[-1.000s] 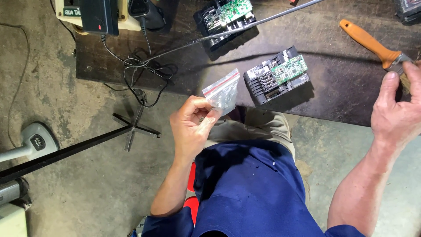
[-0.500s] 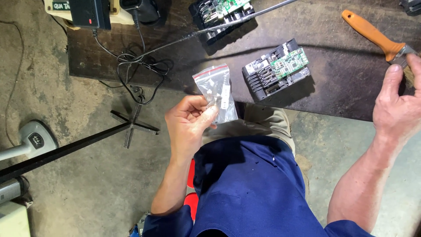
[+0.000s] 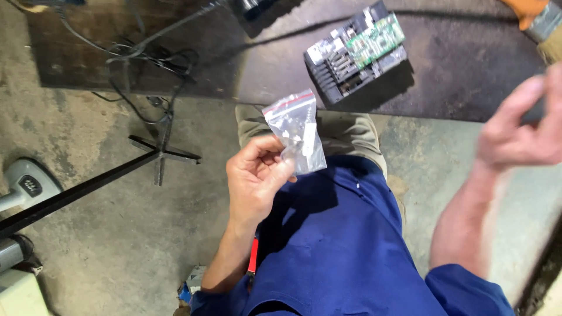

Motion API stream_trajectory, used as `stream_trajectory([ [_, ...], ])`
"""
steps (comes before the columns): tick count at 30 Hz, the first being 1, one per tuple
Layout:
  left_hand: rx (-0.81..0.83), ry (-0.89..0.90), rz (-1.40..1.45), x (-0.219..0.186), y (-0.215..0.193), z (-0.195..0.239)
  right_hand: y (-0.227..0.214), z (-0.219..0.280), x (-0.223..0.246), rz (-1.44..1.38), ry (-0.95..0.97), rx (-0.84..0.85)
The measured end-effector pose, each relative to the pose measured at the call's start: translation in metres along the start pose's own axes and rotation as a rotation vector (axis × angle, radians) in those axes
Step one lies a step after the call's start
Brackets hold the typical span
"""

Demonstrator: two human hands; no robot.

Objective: The person cleans a small electronic device with a brush and a toothbrush, then uses a metal tube to inspect the device's interior. They handle a small plastic bag containing parts and place it on the workbench.

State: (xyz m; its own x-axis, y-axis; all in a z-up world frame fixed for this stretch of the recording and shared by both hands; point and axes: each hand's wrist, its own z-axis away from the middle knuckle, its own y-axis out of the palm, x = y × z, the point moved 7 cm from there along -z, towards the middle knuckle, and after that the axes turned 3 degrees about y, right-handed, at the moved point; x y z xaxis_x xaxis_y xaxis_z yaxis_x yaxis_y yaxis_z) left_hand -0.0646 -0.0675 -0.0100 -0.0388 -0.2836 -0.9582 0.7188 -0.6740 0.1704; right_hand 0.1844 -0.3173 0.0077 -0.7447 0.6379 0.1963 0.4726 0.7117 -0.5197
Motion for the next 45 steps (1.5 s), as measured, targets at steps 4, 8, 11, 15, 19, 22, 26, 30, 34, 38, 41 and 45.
stream_trajectory([
  [4, 0.023, -0.094, 0.022, 0.034, 0.007, 0.021, -0.008, 0.023, 0.083, -0.654, -0.027, -0.030],
  [8, 0.020, -0.079, 0.193, 0.069, 0.008, 0.035, 0.020, 0.085, 0.136, -0.924, 0.616, 0.622],
  [11, 0.025, -0.078, 0.161, 0.088, 0.006, 0.042, 0.034, 0.112, 0.139, -1.098, 0.915, 0.839],
  [15, 0.034, -0.064, 0.075, 0.072, 0.014, 0.034, 0.036, 0.118, 0.136, -1.183, 0.965, 1.014],
  [19, -0.020, -0.075, -0.029, 0.091, -0.002, 0.034, 0.038, 0.131, 0.143, -1.267, 1.027, 1.083],
  [22, -0.104, -0.115, 0.018, 0.103, -0.008, 0.037, 0.039, 0.142, 0.143, -1.297, 1.111, 1.099],
  [26, -0.181, -0.206, 0.192, 0.126, -0.010, 0.043, 0.036, 0.148, 0.140, -1.351, 1.182, 1.105],
  [30, -0.117, -0.157, 0.146, 0.115, -0.001, 0.040, 0.036, 0.137, 0.135, -1.266, 1.050, 1.078],
  [34, -0.107, -0.159, 0.005, 0.122, -0.007, 0.047, 0.035, 0.136, 0.139, -1.267, 1.036, 1.072],
  [38, -0.132, -0.172, 0.106, 0.113, -0.003, 0.041, 0.036, 0.143, 0.141, -1.345, 1.009, 1.102],
  [41, -0.138, -0.181, 0.186, 0.102, 0.004, 0.034, 0.036, 0.144, 0.141, -1.405, 1.029, 1.121],
  [45, -0.161, -0.224, 0.274, 0.124, 0.000, 0.044, 0.037, 0.143, 0.144, -1.482, 1.133, 1.140],
])
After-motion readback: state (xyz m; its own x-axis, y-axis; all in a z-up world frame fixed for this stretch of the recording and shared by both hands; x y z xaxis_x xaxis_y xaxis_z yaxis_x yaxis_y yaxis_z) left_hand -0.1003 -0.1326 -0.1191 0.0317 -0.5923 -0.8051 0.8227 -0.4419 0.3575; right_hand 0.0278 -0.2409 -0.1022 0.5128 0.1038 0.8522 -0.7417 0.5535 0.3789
